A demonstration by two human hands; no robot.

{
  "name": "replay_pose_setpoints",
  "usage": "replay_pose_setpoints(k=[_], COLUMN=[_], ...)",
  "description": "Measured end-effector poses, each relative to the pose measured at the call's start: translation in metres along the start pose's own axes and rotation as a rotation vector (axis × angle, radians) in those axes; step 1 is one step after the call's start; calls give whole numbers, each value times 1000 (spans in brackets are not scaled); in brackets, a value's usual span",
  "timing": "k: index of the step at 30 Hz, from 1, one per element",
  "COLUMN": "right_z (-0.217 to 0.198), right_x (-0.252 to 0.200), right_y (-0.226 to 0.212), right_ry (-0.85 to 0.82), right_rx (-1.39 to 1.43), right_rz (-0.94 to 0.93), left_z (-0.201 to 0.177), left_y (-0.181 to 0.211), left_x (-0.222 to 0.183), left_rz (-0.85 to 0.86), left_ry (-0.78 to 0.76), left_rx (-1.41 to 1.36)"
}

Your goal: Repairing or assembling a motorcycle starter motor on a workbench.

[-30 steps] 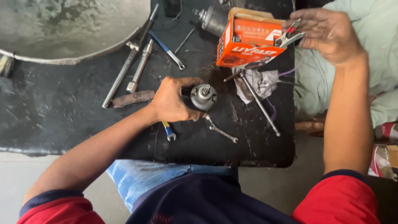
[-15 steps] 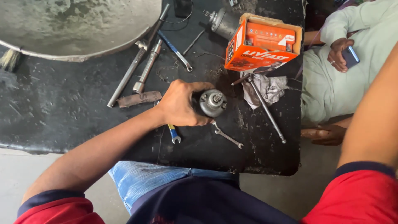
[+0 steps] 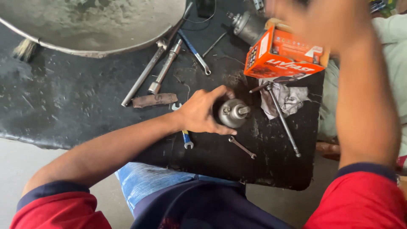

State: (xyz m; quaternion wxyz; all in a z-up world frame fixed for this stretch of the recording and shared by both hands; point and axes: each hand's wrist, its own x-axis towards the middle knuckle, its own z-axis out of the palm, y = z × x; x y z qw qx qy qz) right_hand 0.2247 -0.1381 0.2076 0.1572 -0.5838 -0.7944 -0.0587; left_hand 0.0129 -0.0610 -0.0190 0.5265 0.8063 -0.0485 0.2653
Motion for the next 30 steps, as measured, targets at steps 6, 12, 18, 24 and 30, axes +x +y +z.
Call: replay_pose_setpoints(k=[6, 12, 18, 24, 30], right_z=[35, 66, 66, 65, 68], right_x=[-27, -30, -28, -25, -30], right_y=[-89, -76, -78, -84, -84], right_ry=[-207, -379, -396, -416, -444], right_rx=[-66, -122, 1, -26, -188], right_rz=[-54, -104, -115, -60, -122], left_z=[-4, -1, -6, -6, -4], left_y=[13, 15, 23, 21, 23], left_x=[5, 4, 7, 6, 7], left_rz=[-211, -208, -245, -227, -230], left_ry=[56, 62, 17, -7, -32], left_rx=[125, 179, 184, 197, 218])
